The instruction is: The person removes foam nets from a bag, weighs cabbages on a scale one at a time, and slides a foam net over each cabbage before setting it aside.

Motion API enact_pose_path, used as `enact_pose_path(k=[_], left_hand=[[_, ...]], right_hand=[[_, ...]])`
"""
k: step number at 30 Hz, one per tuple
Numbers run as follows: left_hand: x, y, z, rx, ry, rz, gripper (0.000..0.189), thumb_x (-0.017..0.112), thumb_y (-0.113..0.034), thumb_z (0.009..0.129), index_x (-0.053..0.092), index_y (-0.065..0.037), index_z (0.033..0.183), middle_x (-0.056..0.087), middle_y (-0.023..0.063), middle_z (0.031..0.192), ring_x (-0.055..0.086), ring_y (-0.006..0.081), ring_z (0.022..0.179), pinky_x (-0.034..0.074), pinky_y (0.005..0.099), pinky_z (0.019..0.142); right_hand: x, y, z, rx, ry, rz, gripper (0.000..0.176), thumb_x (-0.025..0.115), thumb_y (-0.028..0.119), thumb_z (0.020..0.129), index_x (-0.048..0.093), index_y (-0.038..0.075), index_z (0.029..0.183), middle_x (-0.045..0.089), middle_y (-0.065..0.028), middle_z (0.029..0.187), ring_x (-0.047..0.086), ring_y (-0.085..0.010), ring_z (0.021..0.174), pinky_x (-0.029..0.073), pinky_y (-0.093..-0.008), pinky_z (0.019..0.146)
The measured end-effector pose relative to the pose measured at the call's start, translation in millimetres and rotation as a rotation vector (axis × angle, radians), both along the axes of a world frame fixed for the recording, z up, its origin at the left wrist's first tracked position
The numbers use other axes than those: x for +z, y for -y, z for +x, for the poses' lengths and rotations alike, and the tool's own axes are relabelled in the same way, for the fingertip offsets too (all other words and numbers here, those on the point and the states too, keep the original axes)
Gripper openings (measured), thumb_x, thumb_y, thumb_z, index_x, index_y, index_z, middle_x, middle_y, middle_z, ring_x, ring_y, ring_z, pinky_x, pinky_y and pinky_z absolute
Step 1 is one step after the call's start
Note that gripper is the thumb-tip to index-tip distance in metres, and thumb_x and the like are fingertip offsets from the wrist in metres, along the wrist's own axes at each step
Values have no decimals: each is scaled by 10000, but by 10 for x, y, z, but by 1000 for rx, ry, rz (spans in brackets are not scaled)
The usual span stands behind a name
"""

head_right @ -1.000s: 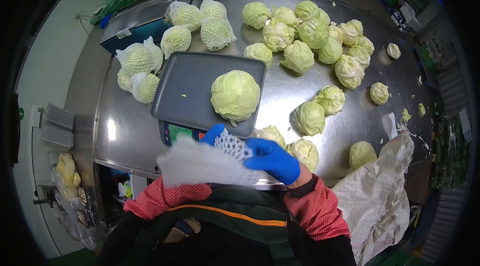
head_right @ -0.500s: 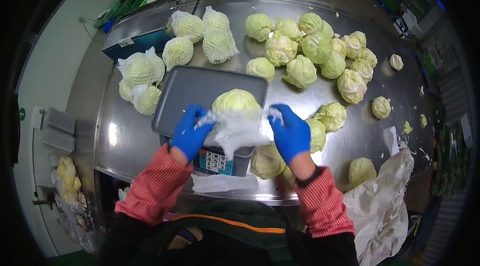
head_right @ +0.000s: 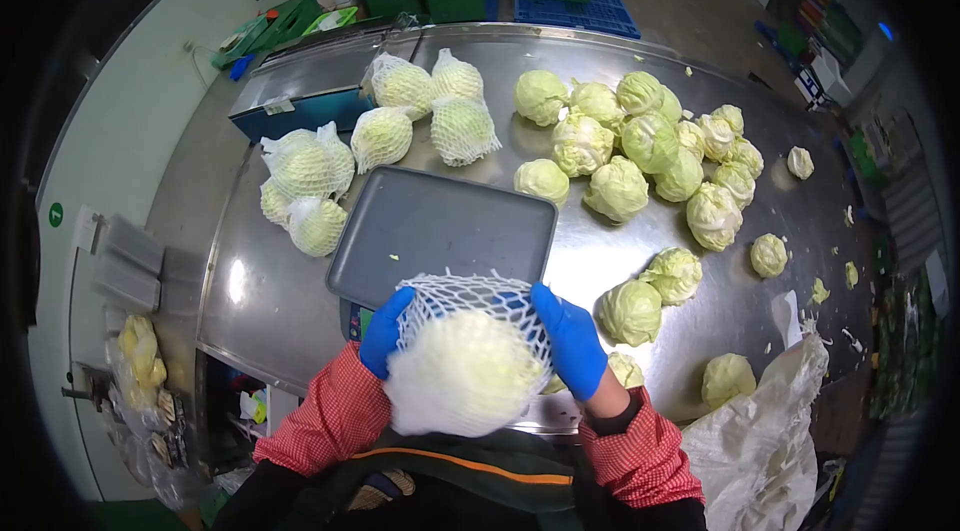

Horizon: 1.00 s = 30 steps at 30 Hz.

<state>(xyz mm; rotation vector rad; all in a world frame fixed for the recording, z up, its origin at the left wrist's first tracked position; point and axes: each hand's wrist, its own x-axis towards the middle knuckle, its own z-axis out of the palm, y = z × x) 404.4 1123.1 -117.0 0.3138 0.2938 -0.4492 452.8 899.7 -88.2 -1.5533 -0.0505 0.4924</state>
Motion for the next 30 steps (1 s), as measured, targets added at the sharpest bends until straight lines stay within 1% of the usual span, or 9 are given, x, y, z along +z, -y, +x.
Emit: enact_pose_path(k=[6,11,15,17,20,25,27,28,30], left_hand=[[-295,-179,-205,-37,103,-200,297,408,-169,938,523,8,1146,616,150,1064,596,243,995,488,355,880],[-277,-576,-543,85,-40,592,364,467,-288,928,525,-26,1174,605,95,1071,603,180,931,491,330,837],[-1003,-1451,-707,448,368,1361,473,385,-390,958,446,-23,1250,557,109,1157,585,190,980,484,343,865],[-181,-1341,-750,515,299,744,469,321,-346,976,325,-59,1347,450,123,1311,461,221,1185,397,377,995],[-229,-1667,-762,580,258,477,540,278,-459,954,350,-85,1336,454,132,1323,410,290,1236,315,448,1049],[-704,-2616,-647,372,408,868,601,349,-543,893,394,-121,1319,442,97,1336,399,306,1241,271,494,1058],[-857,-2816,-503,381,304,436,648,385,-572,866,363,-142,1350,402,81,1368,370,296,1263,229,512,1068],[-680,-2662,-429,854,-422,588,787,354,-707,801,337,-168,1373,381,78,1388,369,325,1257,235,593,1019],[-944,-2921,-409,694,-615,934,808,360,-724,786,320,-191,1392,356,78,1410,382,313,1253,233,603,1010]], right_hand=[[-209,-156,-370,421,-682,547,452,475,241,937,400,17,1322,496,-89,1286,501,-164,1144,400,-303,978],[-594,-660,-450,325,-486,840,453,446,238,946,380,14,1334,475,-94,1308,483,-173,1166,393,-316,987],[-447,-1265,-276,347,-326,490,466,361,373,973,541,-4,1178,618,-86,1083,596,-149,962,467,-279,867],[-458,-1661,-256,412,-570,576,510,401,433,947,543,-3,1171,631,-106,1039,598,-149,946,486,-279,824],[-140,-1921,-160,599,136,87,536,483,429,909,484,12,1245,618,-112,1021,596,-215,910,470,-320,826],[27,-1197,373,235,358,-278,644,561,489,830,440,52,1288,602,-175,1035,599,-300,923,475,-358,809],[-92,-746,780,-3,460,-463,705,601,493,797,409,57,1317,602,-177,1014,599,-303,921,469,-372,818],[-149,-503,1048,-71,421,-647,790,636,518,755,380,39,1329,585,-202,1054,592,-323,944,464,-386,827],[-330,11,1592,-267,636,-898,1009,688,577,666,242,40,1394,505,-294,1152,539,-379,1055,444,-411,877]])
